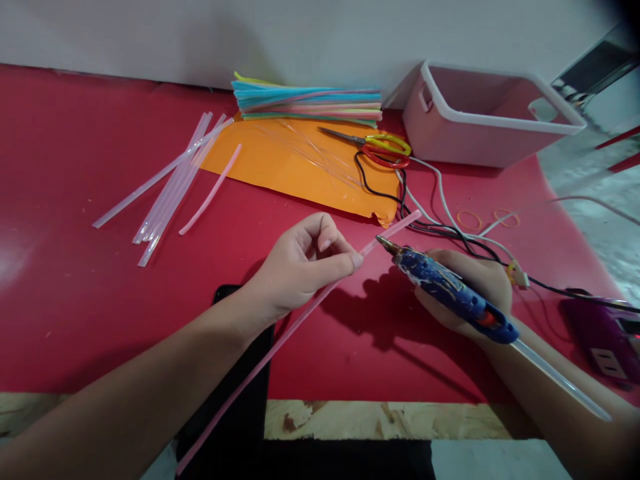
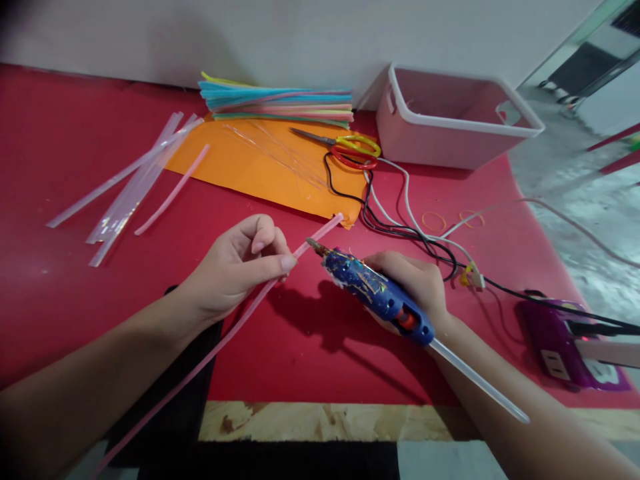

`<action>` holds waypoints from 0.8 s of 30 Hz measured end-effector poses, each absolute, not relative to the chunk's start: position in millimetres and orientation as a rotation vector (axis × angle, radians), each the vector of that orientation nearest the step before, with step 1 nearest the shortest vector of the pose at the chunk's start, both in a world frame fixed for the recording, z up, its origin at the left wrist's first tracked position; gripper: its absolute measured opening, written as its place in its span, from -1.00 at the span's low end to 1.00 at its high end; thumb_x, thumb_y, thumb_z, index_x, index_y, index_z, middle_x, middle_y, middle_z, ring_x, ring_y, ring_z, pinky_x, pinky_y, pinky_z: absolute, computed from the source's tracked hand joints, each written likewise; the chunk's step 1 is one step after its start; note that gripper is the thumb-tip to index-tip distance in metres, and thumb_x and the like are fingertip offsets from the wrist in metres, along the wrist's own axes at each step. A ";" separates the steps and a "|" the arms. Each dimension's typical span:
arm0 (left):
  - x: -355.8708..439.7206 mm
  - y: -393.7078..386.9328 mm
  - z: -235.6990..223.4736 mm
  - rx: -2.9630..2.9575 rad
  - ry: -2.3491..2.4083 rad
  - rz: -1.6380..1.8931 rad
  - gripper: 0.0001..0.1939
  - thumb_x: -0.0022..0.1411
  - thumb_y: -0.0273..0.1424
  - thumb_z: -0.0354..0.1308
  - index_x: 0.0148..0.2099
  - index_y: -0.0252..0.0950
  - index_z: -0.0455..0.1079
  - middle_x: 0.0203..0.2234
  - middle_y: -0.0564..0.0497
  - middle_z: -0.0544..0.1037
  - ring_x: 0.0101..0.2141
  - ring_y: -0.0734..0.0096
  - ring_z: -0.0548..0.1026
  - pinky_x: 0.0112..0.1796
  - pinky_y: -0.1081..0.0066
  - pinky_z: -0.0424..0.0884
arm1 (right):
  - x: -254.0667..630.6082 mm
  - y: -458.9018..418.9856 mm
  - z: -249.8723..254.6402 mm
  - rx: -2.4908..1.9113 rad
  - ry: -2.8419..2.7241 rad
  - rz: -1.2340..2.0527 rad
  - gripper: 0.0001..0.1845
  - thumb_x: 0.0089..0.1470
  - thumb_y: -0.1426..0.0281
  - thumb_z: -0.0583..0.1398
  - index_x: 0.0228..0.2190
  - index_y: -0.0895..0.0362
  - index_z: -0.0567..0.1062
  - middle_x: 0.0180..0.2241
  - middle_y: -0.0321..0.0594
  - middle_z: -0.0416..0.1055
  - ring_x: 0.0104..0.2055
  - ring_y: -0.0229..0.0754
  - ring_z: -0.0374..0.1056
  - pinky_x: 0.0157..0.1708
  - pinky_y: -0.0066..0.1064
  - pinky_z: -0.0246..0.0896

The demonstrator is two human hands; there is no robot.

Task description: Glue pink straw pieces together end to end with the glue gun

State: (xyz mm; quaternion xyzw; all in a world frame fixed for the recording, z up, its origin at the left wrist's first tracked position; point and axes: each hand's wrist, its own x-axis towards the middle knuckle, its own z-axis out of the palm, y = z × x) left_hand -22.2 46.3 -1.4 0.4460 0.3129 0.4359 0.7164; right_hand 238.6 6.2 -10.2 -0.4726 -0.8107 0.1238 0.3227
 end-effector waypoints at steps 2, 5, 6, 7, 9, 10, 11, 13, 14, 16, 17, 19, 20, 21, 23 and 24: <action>-22.0 46.2 -1.4 0.987 0.688 0.962 -0.56 0.12 -0.54 0.33 -0.42 -0.23 0.04 -0.54 0.19 0.42 -0.52 0.63 0.35 -0.41 0.52 0.27 | 237.9 6.4 -9.4 -1.243 -2.136 0.327 -0.85 0.02 0.41 0.33 -0.32 0.06 0.48 -0.46 -0.34 0.53 -0.64 -0.38 0.23 -0.56 -0.49 0.19; -21.9 46.0 -1.4 0.981 0.692 0.968 -0.56 0.11 -0.54 0.33 -0.42 -0.23 0.04 -0.55 0.18 0.43 -0.53 0.62 0.36 -0.41 0.51 0.28 | 237.7 7.3 -8.9 -1.229 -2.141 0.305 -0.84 0.02 0.41 0.33 -0.31 0.07 0.47 -0.48 -0.36 0.51 -0.66 -0.41 0.18 -0.59 -0.50 0.15; -22.0 46.0 -1.4 0.979 0.694 0.968 -0.56 0.11 -0.53 0.34 -0.43 -0.23 0.04 -0.54 0.18 0.43 -0.52 0.62 0.36 -0.41 0.51 0.28 | 237.7 7.5 -8.8 -1.231 -2.133 0.300 -0.84 0.02 0.40 0.33 -0.32 0.06 0.47 -0.49 -0.37 0.50 -0.66 -0.41 0.18 -0.59 -0.50 0.15; -22.2 45.9 -1.4 0.978 0.696 0.968 -0.56 0.10 -0.53 0.34 -0.43 -0.23 0.05 -0.54 0.18 0.43 -0.52 0.62 0.37 -0.41 0.51 0.28 | 237.7 7.6 -8.7 -1.238 -2.124 0.301 -0.85 0.02 0.39 0.33 -0.33 0.06 0.47 -0.50 -0.37 0.49 -0.66 -0.40 0.19 -0.59 -0.50 0.16; -22.7 45.9 -1.1 0.977 0.697 0.967 -0.56 0.10 -0.53 0.34 -0.42 -0.23 0.05 -0.54 0.18 0.44 -0.52 0.61 0.37 -0.40 0.50 0.29 | 237.6 7.6 -8.7 -1.257 -2.112 0.299 -0.87 0.02 0.38 0.33 -0.35 0.06 0.47 -0.52 -0.37 0.49 -0.66 -0.38 0.22 -0.59 -0.49 0.18; -22.9 45.9 -1.0 0.978 0.698 0.966 -0.56 0.10 -0.53 0.34 -0.43 -0.23 0.05 -0.54 0.18 0.44 -0.52 0.61 0.37 -0.41 0.50 0.29 | 237.6 7.5 -8.8 -1.267 -2.108 0.294 -0.87 0.01 0.37 0.33 -0.35 0.06 0.48 -0.52 -0.36 0.49 -0.65 -0.37 0.22 -0.58 -0.49 0.18; -23.0 45.9 -0.8 0.977 0.701 0.966 -0.56 0.10 -0.53 0.34 -0.43 -0.23 0.05 -0.54 0.18 0.44 -0.52 0.61 0.37 -0.41 0.50 0.29 | 237.7 7.5 -8.9 -1.269 -2.106 0.285 -0.87 0.01 0.37 0.33 -0.36 0.06 0.48 -0.52 -0.36 0.50 -0.66 -0.38 0.22 -0.59 -0.49 0.18; -23.0 46.0 -0.6 0.973 0.704 0.965 -0.56 0.09 -0.52 0.34 -0.43 -0.23 0.04 -0.54 0.18 0.43 -0.53 0.62 0.37 -0.41 0.50 0.28 | 238.0 7.6 -9.6 -1.259 -2.103 0.270 -0.87 0.00 0.37 0.33 -0.36 0.06 0.48 -0.50 -0.36 0.52 -0.66 -0.39 0.21 -0.60 -0.51 0.17; -22.9 46.0 -0.6 0.973 0.704 0.964 -0.55 0.10 -0.52 0.35 -0.43 -0.23 0.04 -0.55 0.18 0.43 -0.53 0.62 0.37 -0.41 0.50 0.28 | 238.3 7.7 -10.1 -1.250 -2.102 0.264 -0.86 0.00 0.37 0.33 -0.35 0.06 0.48 -0.50 -0.36 0.52 -0.66 -0.39 0.21 -0.60 -0.51 0.16; -22.6 46.1 -1.0 0.972 0.697 0.964 -0.55 0.10 -0.52 0.35 -0.43 -0.23 0.04 -0.55 0.18 0.43 -0.52 0.62 0.37 -0.42 0.50 0.28 | 238.9 8.0 -11.2 -1.236 -2.107 0.255 -0.86 0.00 0.39 0.33 -0.34 0.06 0.49 -0.50 -0.35 0.52 -0.66 -0.40 0.23 -0.61 -0.52 0.14; -22.6 46.1 -1.3 0.972 0.692 0.963 -0.56 0.11 -0.53 0.34 -0.43 -0.23 0.04 -0.55 0.18 0.43 -0.52 0.62 0.37 -0.42 0.51 0.27 | 239.1 8.2 -11.7 -1.234 -2.107 0.248 -0.86 0.00 0.40 0.32 -0.33 0.07 0.49 -0.50 -0.36 0.52 -0.66 -0.40 0.23 -0.62 -0.53 0.14; -22.7 46.1 -1.9 0.973 0.686 0.962 -0.56 0.12 -0.53 0.34 -0.42 -0.23 0.05 -0.55 0.18 0.43 -0.53 0.62 0.37 -0.42 0.51 0.27 | 239.2 8.4 -12.4 -1.239 -2.100 0.232 -0.86 -0.01 0.42 0.31 -0.34 0.07 0.48 -0.53 -0.38 0.50 -0.67 -0.40 0.21 -0.63 -0.53 0.12; -22.7 46.1 -2.2 0.974 0.686 0.960 -0.56 0.12 -0.53 0.34 -0.42 -0.23 0.05 -0.54 0.18 0.43 -0.52 0.62 0.37 -0.42 0.51 0.27 | 239.1 8.5 -12.4 -1.245 -2.094 0.223 -0.87 -0.02 0.43 0.31 -0.36 0.07 0.48 -0.54 -0.38 0.49 -0.67 -0.40 0.21 -0.63 -0.53 0.11; -22.8 46.2 -2.3 0.975 0.686 0.959 -0.56 0.12 -0.52 0.34 -0.42 -0.23 0.05 -0.54 0.18 0.44 -0.52 0.62 0.37 -0.42 0.51 0.27 | 238.9 8.5 -12.3 -1.255 -2.086 0.213 -0.87 -0.03 0.43 0.31 -0.37 0.07 0.48 -0.55 -0.40 0.48 -0.68 -0.40 0.20 -0.64 -0.52 0.10; -23.0 46.3 -2.2 0.976 0.689 0.957 -0.56 0.13 -0.52 0.35 -0.42 -0.23 0.04 -0.53 0.18 0.45 -0.52 0.62 0.38 -0.41 0.50 0.28 | 238.2 8.2 -11.6 -1.283 -2.072 0.196 -0.88 -0.03 0.42 0.31 -0.38 0.06 0.47 -0.58 -0.41 0.46 -0.69 -0.39 0.19 -0.65 -0.51 0.09; -23.0 46.3 -1.9 0.976 0.691 0.957 -0.55 0.12 -0.52 0.35 -0.42 -0.23 0.04 -0.53 0.17 0.45 -0.52 0.62 0.37 -0.41 0.50 0.28 | 237.8 8.0 -11.2 -1.289 -2.071 0.190 -0.88 -0.03 0.41 0.31 -0.38 0.06 0.48 -0.58 -0.41 0.46 -0.69 -0.38 0.20 -0.64 -0.51 0.10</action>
